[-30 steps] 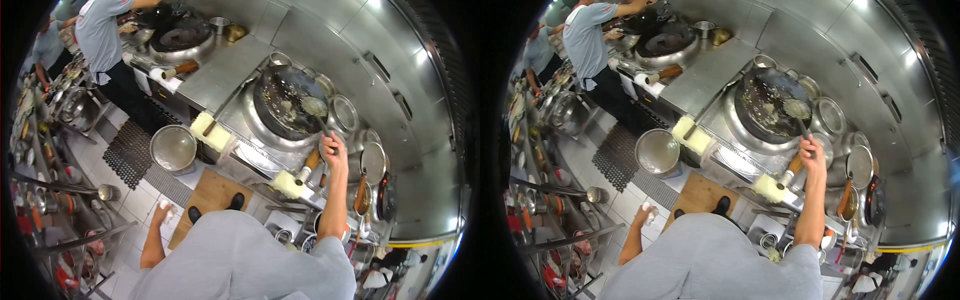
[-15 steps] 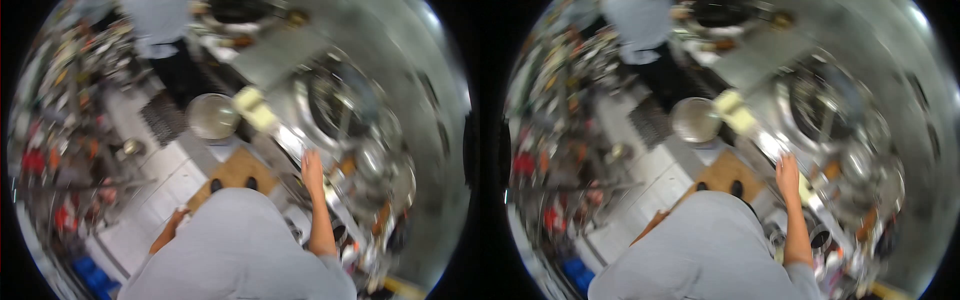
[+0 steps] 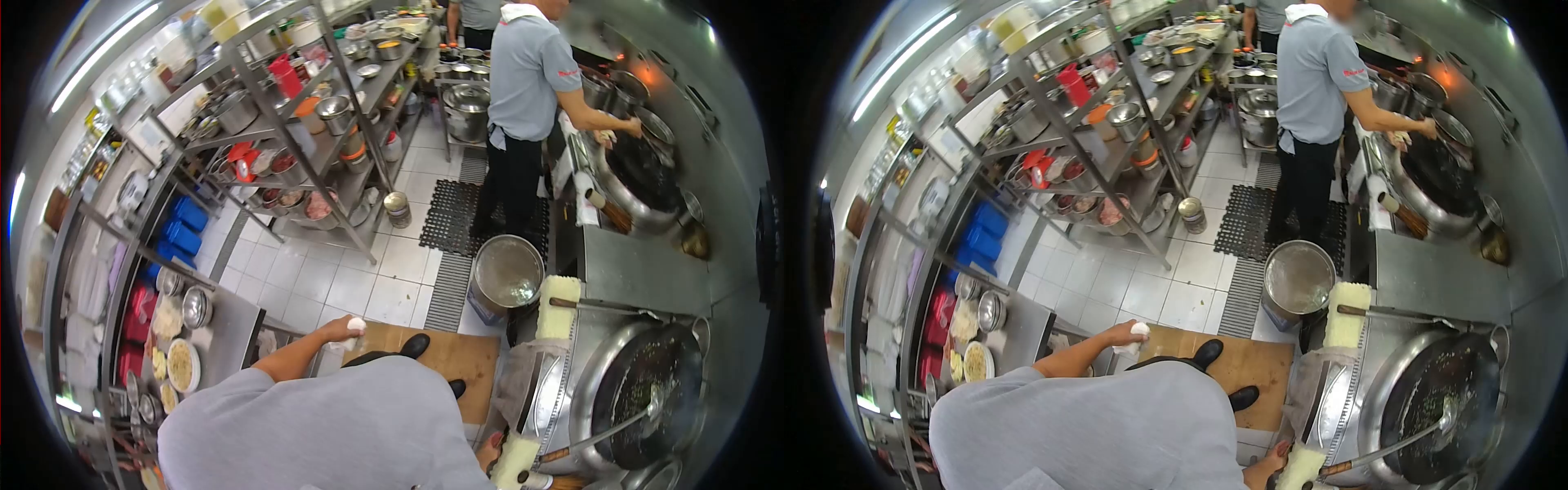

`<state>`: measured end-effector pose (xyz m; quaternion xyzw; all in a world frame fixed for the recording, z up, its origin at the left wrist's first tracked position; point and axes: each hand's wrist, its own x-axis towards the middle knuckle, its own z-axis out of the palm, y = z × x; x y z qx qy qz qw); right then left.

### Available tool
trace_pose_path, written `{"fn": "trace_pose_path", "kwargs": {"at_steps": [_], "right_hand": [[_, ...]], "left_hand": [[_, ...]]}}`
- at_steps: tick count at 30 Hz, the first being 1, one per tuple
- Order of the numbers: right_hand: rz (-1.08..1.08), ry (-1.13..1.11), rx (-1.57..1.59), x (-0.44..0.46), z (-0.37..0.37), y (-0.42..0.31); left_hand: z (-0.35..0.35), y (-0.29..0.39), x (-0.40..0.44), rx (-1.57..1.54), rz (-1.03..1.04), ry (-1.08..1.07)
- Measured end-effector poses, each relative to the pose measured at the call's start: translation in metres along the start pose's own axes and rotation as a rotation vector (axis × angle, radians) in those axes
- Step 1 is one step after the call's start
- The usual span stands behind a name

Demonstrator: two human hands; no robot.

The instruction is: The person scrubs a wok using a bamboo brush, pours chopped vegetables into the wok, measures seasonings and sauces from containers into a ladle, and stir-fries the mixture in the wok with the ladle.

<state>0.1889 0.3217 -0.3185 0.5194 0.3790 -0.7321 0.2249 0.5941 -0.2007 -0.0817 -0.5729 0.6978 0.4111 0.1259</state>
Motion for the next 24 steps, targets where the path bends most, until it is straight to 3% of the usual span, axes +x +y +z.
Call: {"fn": "trace_pose_path", "kwargs": {"at_steps": [5, 8, 10, 14, 16, 19, 20, 22, 24], "right_hand": [[0.003, -0.088, -0.334, -0.006, 0.029, 0.004], [-0.022, -0.18, -0.622, -0.024, 0.066, 0.028], [-0.056, -0.299, -0.854, -0.032, 0.113, 0.052], [-0.136, -0.545, -1.289, -0.066, 0.214, 0.131], [-0.176, -0.632, -1.446, -0.09, 0.252, 0.172], [-0.228, -0.735, -1.601, -0.117, 0.29, 0.224], [-0.239, -0.767, -1.64, -0.123, 0.298, 0.239], [-0.271, -0.84, -1.695, -0.129, 0.318, 0.266], [-0.296, -0.951, -1.7, -0.125, 0.343, 0.291]], "left_hand": [[0.018, -0.036, -0.043, -0.018, -0.092, 0.047], [0.056, -0.097, -0.025, -0.251, -0.04, 0.271], [0.071, -0.137, -0.005, -1.011, -0.199, 0.445], [-0.017, -0.128, -0.028, -2.057, -0.095, 0.84], [-0.096, -0.156, -0.063, -2.496, 0.233, 0.662], [-0.221, -0.182, -0.159, -2.191, 0.695, 0.875], [-0.26, -0.184, -0.201, -1.892, 0.749, 1.146], [-0.341, -0.189, -0.282, -1.134, 0.556, 1.716], [-0.403, -0.204, -0.356, -0.393, 0.335, 1.976]]}}
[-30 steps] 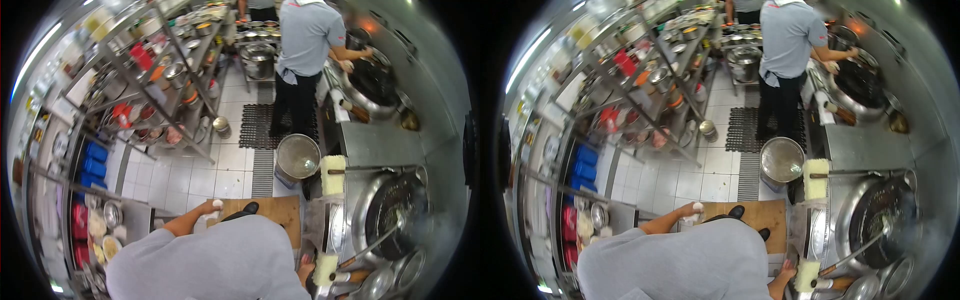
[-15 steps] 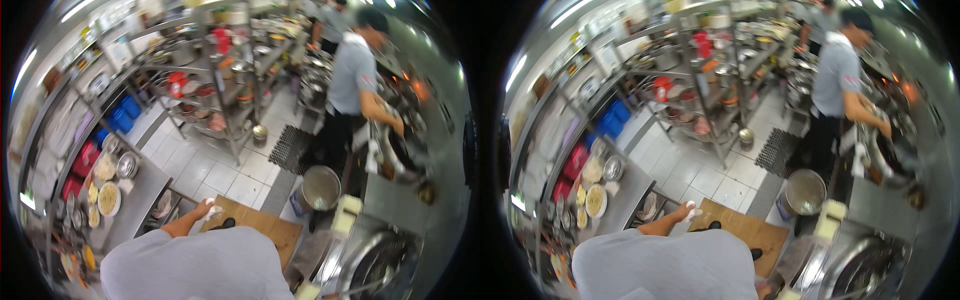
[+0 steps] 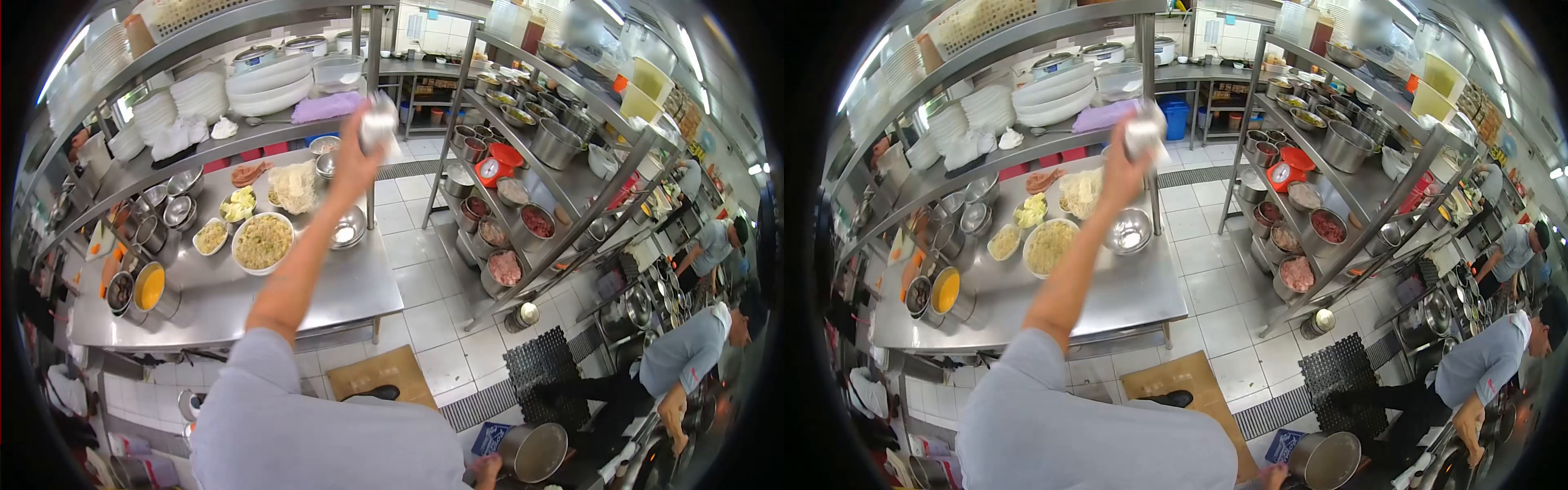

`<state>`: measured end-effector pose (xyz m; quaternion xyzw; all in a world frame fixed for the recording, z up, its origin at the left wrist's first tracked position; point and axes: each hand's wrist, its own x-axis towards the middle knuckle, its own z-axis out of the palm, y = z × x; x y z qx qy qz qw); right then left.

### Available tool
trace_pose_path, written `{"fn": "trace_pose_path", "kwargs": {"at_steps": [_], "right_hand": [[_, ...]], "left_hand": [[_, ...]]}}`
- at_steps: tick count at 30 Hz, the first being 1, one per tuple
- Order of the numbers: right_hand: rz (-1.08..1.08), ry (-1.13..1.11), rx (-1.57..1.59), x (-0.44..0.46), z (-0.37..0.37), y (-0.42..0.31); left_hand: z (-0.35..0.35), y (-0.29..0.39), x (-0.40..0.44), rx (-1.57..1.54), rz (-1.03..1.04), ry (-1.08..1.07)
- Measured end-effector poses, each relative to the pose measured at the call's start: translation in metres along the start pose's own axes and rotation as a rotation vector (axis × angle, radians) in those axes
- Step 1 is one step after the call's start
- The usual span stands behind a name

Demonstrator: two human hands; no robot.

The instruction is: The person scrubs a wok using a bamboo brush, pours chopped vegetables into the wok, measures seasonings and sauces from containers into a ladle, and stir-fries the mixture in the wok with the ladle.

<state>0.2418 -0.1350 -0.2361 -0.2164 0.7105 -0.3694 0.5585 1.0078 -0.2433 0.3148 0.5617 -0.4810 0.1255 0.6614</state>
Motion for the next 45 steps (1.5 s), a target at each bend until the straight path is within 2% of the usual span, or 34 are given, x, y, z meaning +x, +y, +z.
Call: {"fn": "trace_pose_path", "kwargs": {"at_steps": [1, 2, 3, 4, 5, 6, 7, 9, 10, 11, 12, 13, 15, 17, 18, 20, 21, 23, 25, 26, 27, 29, 30, 31, 33, 35, 36, 37, 39, 40, 42, 43, 45], "right_hand": [[-0.057, -0.054, 0.002, 0.02, 0.007, -0.01], [-0.141, -0.114, 0.02, 0.042, 0.014, -0.018], [-0.086, -0.178, 0.069, 0.043, 0.04, -0.045], [-0.288, -0.209, -0.157, 0.038, 0.066, -0.056], [-0.16, -0.185, -0.086, 0.034, 0.087, -0.066], [-0.081, -0.123, -0.15, 0.007, 0.114, -0.089], [-0.151, -0.147, -0.163, -0.012, 0.135, -0.094], [-0.191, -0.268, -0.384, -0.017, 0.159, -0.073], [-0.243, -0.354, -0.498, -0.026, 0.169, -0.066], [-0.235, -0.322, -0.467, -0.044, 0.172, -0.062], [-0.178, -0.35, -0.578, -0.064, 0.17, -0.053], [-0.118, -0.385, -0.69, -0.077, 0.168, -0.044], [-0.05, -0.377, -0.72, -0.087, 0.148, -0.01], [-0.12, -0.352, -1.032, -0.096, 0.121, 0.011], [-0.152, -0.347, -0.921, -0.093, 0.105, 0.024], [-0.612, -0.119, -0.811, -0.097, 0.069, 0.048], [-0.415, -0.106, -0.925, -0.142, 0.053, -0.017], [-0.459, 0.252, -0.718, -0.207, 0.003, -0.065], [-0.705, 0.796, -0.62, -0.273, -0.06, -0.095], [-0.651, 1.063, -0.644, -0.324, -0.087, -0.118], [-0.629, 1.391, -0.702, -0.339, -0.125, -0.098], [-0.193, 1.82, -0.807, -0.401, -0.171, -0.086], [0.034, 1.905, -0.821, -0.419, -0.183, -0.074], [0.052, 1.916, -0.814, -0.416, -0.206, -0.033], [0.173, 1.76, -0.219, -0.386, -0.256, 0.061], [-0.053, 1.174, 0.833, -0.407, -0.255, 0.038], [-0.305, 1.173, 0.891, -0.404, -0.257, 0.043], [-0.352, 1.284, 0.905, -0.412, -0.264, 0.034], [-0.534, 1.116, 1.214, -0.431, -0.294, 0.044], [-0.542, 1.123, 1.228, -0.44, -0.308, 0.049], [-0.922, 0.846, 1.441, -0.469, -0.339, 0.042], [-0.844, 0.887, 1.394, -0.487, -0.359, 0.035], [-0.538, 1.105, 1.15, -0.513, -0.421, 0.038]], "left_hand": [[-0.018, 0.01, 0.04, 0.281, 0.395, 0.067], [-0.037, -0.016, 0.079, 0.548, 0.513, 0.062], [-0.055, -0.028, 0.105, 0.826, 0.643, 0.071], [-0.072, -0.042, 0.126, 0.957, 0.685, -0.042], [-0.077, -0.068, 0.137, 0.962, 0.505, -0.122], [-0.091, -0.123, 0.149, 0.986, 0.514, -0.372], [-0.104, -0.169, 0.149, 1.139, 0.209, -0.625], [-0.104, -0.146, 0.148, 1.034, 0.169, -0.628], [-0.105, -0.128, 0.15, 1.087, 0.236, -0.581], [-0.105, -0.106, 0.149, 1.076, 0.413, -0.413], [-0.097, -0.08, 0.139, 1.059, 0.576, -0.24], [-0.077, -0.043, 0.116, 1.038, 0.598, -0.253], [-0.035, 0.04, 0.05, 0.043, 0.211, -0.355], [-0.001, 0.045, -0.021, -0.661, -0.069, -0.789], [0.026, 0.045, -0.06, -0.805, -0.115, -1.013], [0.104, 0.064, -0.151, -1.114, -0.407, -1.338], [0.149, 0.066, -0.211, -1.212, -0.63, -1.332], [0.205, 0.019, -0.371, -0.785, -0.888, -1.357], [0.219, -0.021, -0.48, -0.475, -1.008, -1.574], [0.214, -0.039, -0.514, -0.359, -1.022, -1.701], [0.209, -0.052, -0.536, -0.272, -1.01, -1.81], [0.206, -0.065, -0.553, -0.139, -0.945, -1.974], [0.207, -0.069, -0.556, -0.089, -0.914, -2.026], [0.21, -0.068, -0.559, -0.047, -0.877, -2.068], [0.219, -0.068, -0.56, 0.016, -0.811, -2.119], [0.231, -0.065, -0.562, 0.07, -0.747, -2.154], [0.238, -0.061, -0.563, 0.084, -0.718, -2.166], [0.243, -0.06, -0.564, 0.1, -0.693, -2.174], [0.255, -0.055, -0.567, 0.119, -0.642, -2.183], [0.26, -0.053, -0.569, 0.122, -0.617, -2.189], [0.272, -0.051, -0.574, 0.085, -0.57, -2.199], [0.276, -0.05, -0.581, 0.067, -0.549, -2.207], [0.283, -0.05, -0.595, -0.003, -0.519, -2.21]]}}
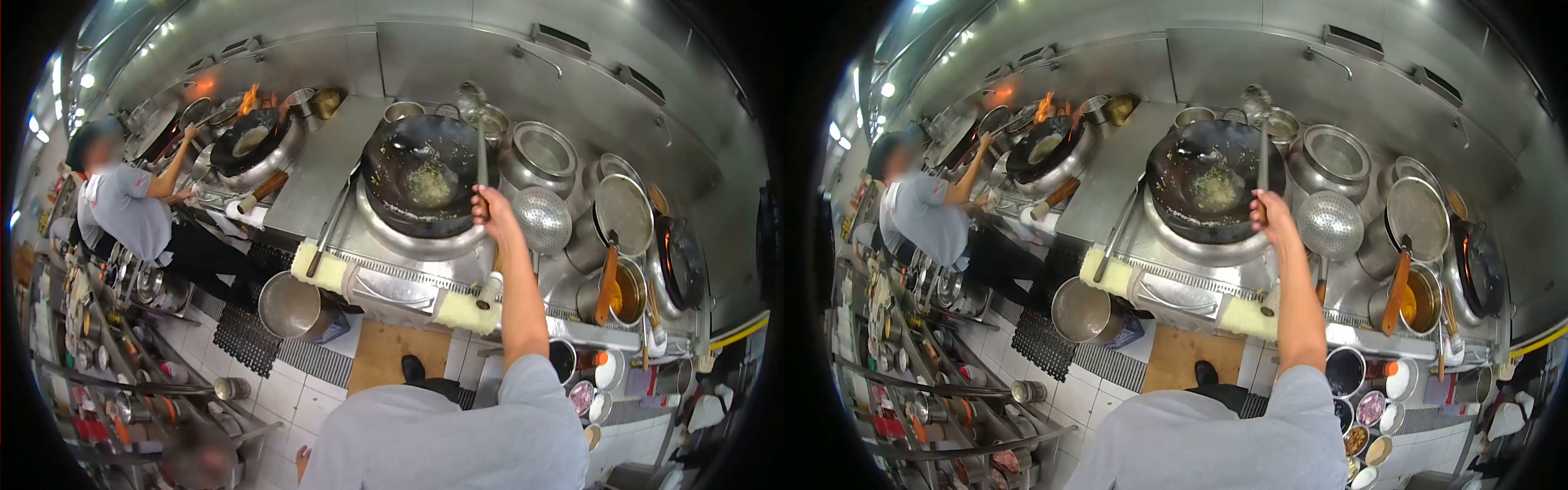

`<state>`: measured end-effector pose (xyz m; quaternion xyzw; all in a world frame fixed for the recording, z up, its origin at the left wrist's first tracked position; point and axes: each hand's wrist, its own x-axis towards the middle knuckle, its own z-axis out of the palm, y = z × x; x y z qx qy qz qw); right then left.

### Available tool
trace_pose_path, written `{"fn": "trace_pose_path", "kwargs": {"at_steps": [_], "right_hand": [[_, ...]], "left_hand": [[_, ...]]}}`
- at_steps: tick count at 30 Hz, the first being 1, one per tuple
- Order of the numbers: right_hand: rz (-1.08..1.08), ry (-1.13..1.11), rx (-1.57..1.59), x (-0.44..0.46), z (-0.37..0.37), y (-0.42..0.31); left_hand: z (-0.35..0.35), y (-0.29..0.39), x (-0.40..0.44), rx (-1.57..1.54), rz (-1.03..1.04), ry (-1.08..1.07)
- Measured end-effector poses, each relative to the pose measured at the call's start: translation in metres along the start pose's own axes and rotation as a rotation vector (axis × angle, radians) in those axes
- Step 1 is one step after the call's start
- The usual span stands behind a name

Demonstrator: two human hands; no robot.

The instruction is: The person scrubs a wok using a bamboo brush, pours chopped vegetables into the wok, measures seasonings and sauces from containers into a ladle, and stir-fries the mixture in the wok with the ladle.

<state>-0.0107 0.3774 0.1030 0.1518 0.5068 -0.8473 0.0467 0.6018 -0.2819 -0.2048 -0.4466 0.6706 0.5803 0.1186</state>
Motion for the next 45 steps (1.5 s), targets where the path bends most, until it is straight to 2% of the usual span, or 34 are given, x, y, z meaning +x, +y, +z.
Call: {"fn": "trace_pose_path", "kwargs": {"at_steps": [1, 2, 3, 5, 6, 7, 8, 9, 10, 11, 12, 13, 14, 15, 16, 17, 19, 21, 23, 25, 26, 28, 29, 30, 31, 32, 35, 36, 38, 40, 44, 45], "right_hand": [[-0.083, 0.156, -0.248, 0.031, -0.005, -0.014], [-0.187, 0.225, -0.293, 0.05, -0.005, -0.032], [-0.179, 0.21, -0.301, 0.078, -0.012, -0.049], [-0.148, 0.413, -0.521, 0.135, -0.012, -0.068], [-0.1, 0.491, -0.648, 0.178, -0.026, -0.07], [-0.062, 0.354, -0.598, 0.228, -0.056, -0.069], [-0.157, 0.093, -0.552, 0.261, -0.105, -0.076], [-0.338, 0.083, -0.248, 0.219, -0.084, -0.087], [-0.673, -0.018, -1.138, 0.157, -0.036, -0.12], [-0.984, -0.169, -1.067, 0.177, -0.051, -0.11], [-0.954, -0.12, -1.358, 0.22, -0.079, -0.113], [-1.016, -0.174, -1.411, 0.275, -0.12, -0.104], [-0.757, -0.553, -0.758, 0.298, -0.127, -0.087], [-0.41, -0.794, -0.095, 0.323, -0.134, -0.07], [-0.137, -0.516, 0.303, 0.326, -0.131, -0.057], [0.057, -0.251, 0.558, 0.275, -0.096, -0.065], [0.042, -0.416, 0.577, 0.247, -0.095, -0.059], [0.021, -0.412, 0.591, 0.229, -0.112, -0.053], [-0.019, -0.401, 0.602, 0.2, -0.111, -0.067], [-0.055, -0.163, 0.469, 0.112, -0.055, -0.085], [-0.067, -0.157, 0.465, 0.088, -0.037, -0.082], [-0.169, 0.005, 0.262, 0.035, -0.026, -0.085], [-0.117, -0.099, 0.219, 0.024, -0.04, -0.082], [-0.081, -0.161, 0.172, 0.005, -0.063, -0.076], [-0.134, 0.136, 0.11, -0.044, 0.002, -0.062], [-0.078, 0.103, 0.138, -0.06, 0.017, -0.059], [0.253, -0.114, 0.672, -0.102, 0.079, -0.057], [0.288, -0.134, 0.75, -0.112, 0.091, -0.047], [0.123, -0.133, 0.709, -0.109, 0.086, -0.006], [0.087, -0.064, 0.746, -0.129, 0.11, 0.028], [0.202, -0.06, 0.821, -0.148, 0.139, 0.049], [0.241, -0.071, 0.769, -0.138, 0.119, 0.05]], "left_hand": [[0.007, 0.003, 0.006, 0.005, 0.041, -0.014], [0.015, 0.011, 0.01, 0.018, 0.078, -0.028], [0.022, 0.018, 0.013, 0.077, 0.154, -0.052], [0.034, 0.032, 0.019, 0.19, 0.31, -0.087], [0.037, 0.042, 0.011, 0.236, 0.277, -0.064], [0.041, 0.054, 0.0, 0.282, 0.243, -0.042], [0.045, 0.07, -0.017, 0.327, 0.207, -0.022], [0.051, 0.076, -0.027, 0.307, 0.123, 0.004], [0.057, 0.08, -0.039, 0.286, 0.039, 0.032], [0.055, 0.077, -0.049, 0.396, 0.097, 0.038], [0.057, 0.056, -0.049, 0.216, -0.003, 0.054], [0.064, 0.07, -0.063, 0.136, -0.095, 0.117], [0.06, 0.048, -0.058, 0.064, -0.127, 0.125], [0.06, 0.048, -0.064, 0.038, -0.168, 0.14], [0.06, 0.033, -0.06, -0.047, -0.237, 0.14], [0.062, 0.031, -0.063, 0.006, -0.297, 0.116], [0.06, 0.032, -0.063, 0.058, -0.368, 0.086], [0.069, 0.031, -0.053, 0.197, -0.36, -0.021], [0.07, 0.023, -0.024, 0.199, -0.337, -0.061], [0.066, 0.023, 0.018, 0.206, -0.304, -0.11], [0.064, 0.032, 0.04, 0.248, -0.252, -0.121], [0.058, 0.064, 0.073, 0.314, -0.164, -0.143], [0.051, 0.087, 0.09, 0.352, -0.122, -0.173], [0.043, 0.096, 0.11, 0.195, -0.05, -0.166], [0.039, 0.103, 0.135, 0.047, 0.006, -0.19], [0.037, 0.133, 0.146, 0.028, -0.04, -0.125], [0.041, 0.187, 0.185, -0.091, -0.012, -0.142], [0.039, 0.202, 0.187, -0.061, -0.011, -0.207], [0.044, 0.214, 0.201, 0.023, 0.014, -0.261], [0.05, 0.213, 0.21, 0.02, 0.013, -0.305], [0.054, 0.193, 0.209, 0.084, -0.048, -0.333], [0.049, 0.179, 0.206, 0.095, -0.054, -0.343]]}}
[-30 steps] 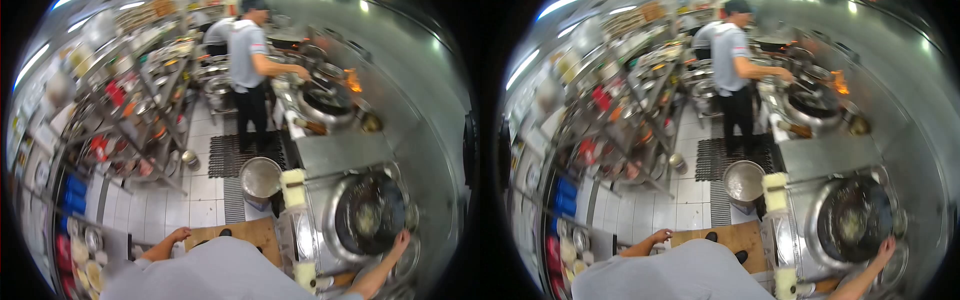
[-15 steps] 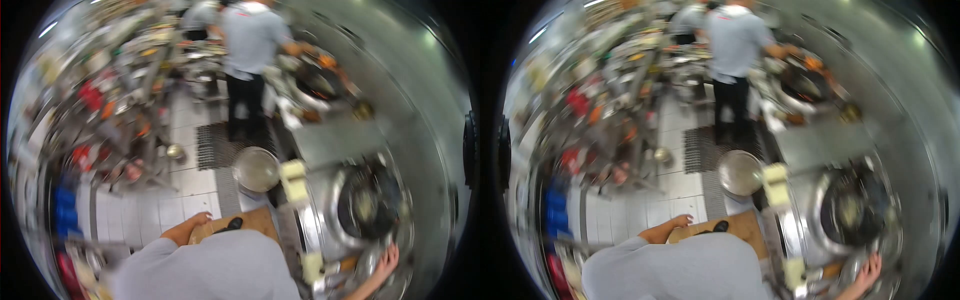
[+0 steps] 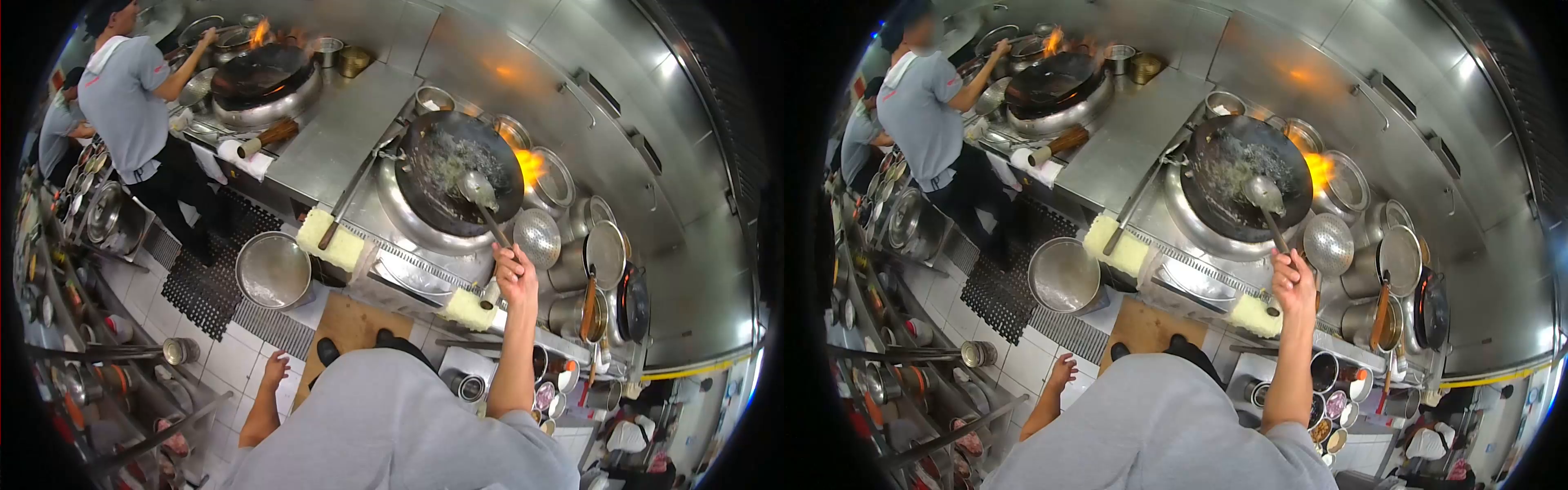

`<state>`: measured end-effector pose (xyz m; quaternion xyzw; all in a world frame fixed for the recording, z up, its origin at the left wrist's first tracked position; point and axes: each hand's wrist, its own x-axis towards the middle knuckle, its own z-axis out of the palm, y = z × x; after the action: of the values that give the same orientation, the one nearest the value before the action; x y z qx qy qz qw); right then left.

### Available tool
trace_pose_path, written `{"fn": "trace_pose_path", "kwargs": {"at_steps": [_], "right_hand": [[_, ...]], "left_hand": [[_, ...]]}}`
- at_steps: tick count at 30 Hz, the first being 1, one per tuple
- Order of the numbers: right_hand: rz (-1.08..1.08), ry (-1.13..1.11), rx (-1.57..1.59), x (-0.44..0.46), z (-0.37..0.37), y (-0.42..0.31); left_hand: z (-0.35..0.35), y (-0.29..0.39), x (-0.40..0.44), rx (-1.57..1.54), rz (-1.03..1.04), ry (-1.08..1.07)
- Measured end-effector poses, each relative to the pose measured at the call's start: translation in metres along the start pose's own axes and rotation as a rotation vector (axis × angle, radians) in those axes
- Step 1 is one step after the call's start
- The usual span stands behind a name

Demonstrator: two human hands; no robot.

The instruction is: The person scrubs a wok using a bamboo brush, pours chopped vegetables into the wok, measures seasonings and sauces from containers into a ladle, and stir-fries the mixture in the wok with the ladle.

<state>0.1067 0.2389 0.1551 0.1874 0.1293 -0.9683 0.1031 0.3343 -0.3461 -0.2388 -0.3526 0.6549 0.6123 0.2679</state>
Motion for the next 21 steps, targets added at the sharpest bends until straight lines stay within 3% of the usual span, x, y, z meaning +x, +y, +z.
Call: {"fn": "trace_pose_path", "kwargs": {"at_steps": [1, 3, 4, 10, 11, 13, 14, 17, 19, 21], "right_hand": [[0.039, 0.012, -0.069, 0.01, -0.014, -0.017], [-0.109, 0.227, -0.738, 0.033, -0.042, -0.037], [-0.114, 0.222, -0.739, 0.034, -0.041, -0.036], [-0.268, 0.669, -1.944, 0.053, -0.035, 0.049], [-0.264, 0.687, -1.919, 0.044, -0.037, 0.044], [0.014, 0.003, -0.127, 0.027, -0.027, 0.021], [0.024, -0.088, 0.142, 0.014, -0.007, 0.012], [0.118, -0.141, 0.097, 0.054, -0.073, -0.031], [-0.266, 0.342, -1.096, 0.056, -0.073, 0.002], [-1.003, 0.648, -2.009, 0.048, -0.114, 0.02]], "left_hand": [[-0.004, -0.015, -0.002, -0.016, -0.059, -0.003], [-0.012, -0.035, -0.008, -0.027, -0.105, -0.005], [-0.014, -0.047, -0.014, -0.066, -0.136, 0.03], [-0.008, -0.089, -0.041, -0.098, -0.156, 0.063], [-0.005, -0.089, -0.043, -0.083, -0.133, 0.048], [0.002, -0.09, -0.039, -0.064, -0.083, 0.027], [0.004, -0.087, -0.036, -0.059, -0.06, 0.021], [0.004, -0.075, -0.011, -0.054, 0.014, 0.002], [-0.002, -0.062, 0.016, -0.072, 0.067, -0.02], [-0.003, -0.047, 0.042, -0.106, 0.103, -0.029]]}}
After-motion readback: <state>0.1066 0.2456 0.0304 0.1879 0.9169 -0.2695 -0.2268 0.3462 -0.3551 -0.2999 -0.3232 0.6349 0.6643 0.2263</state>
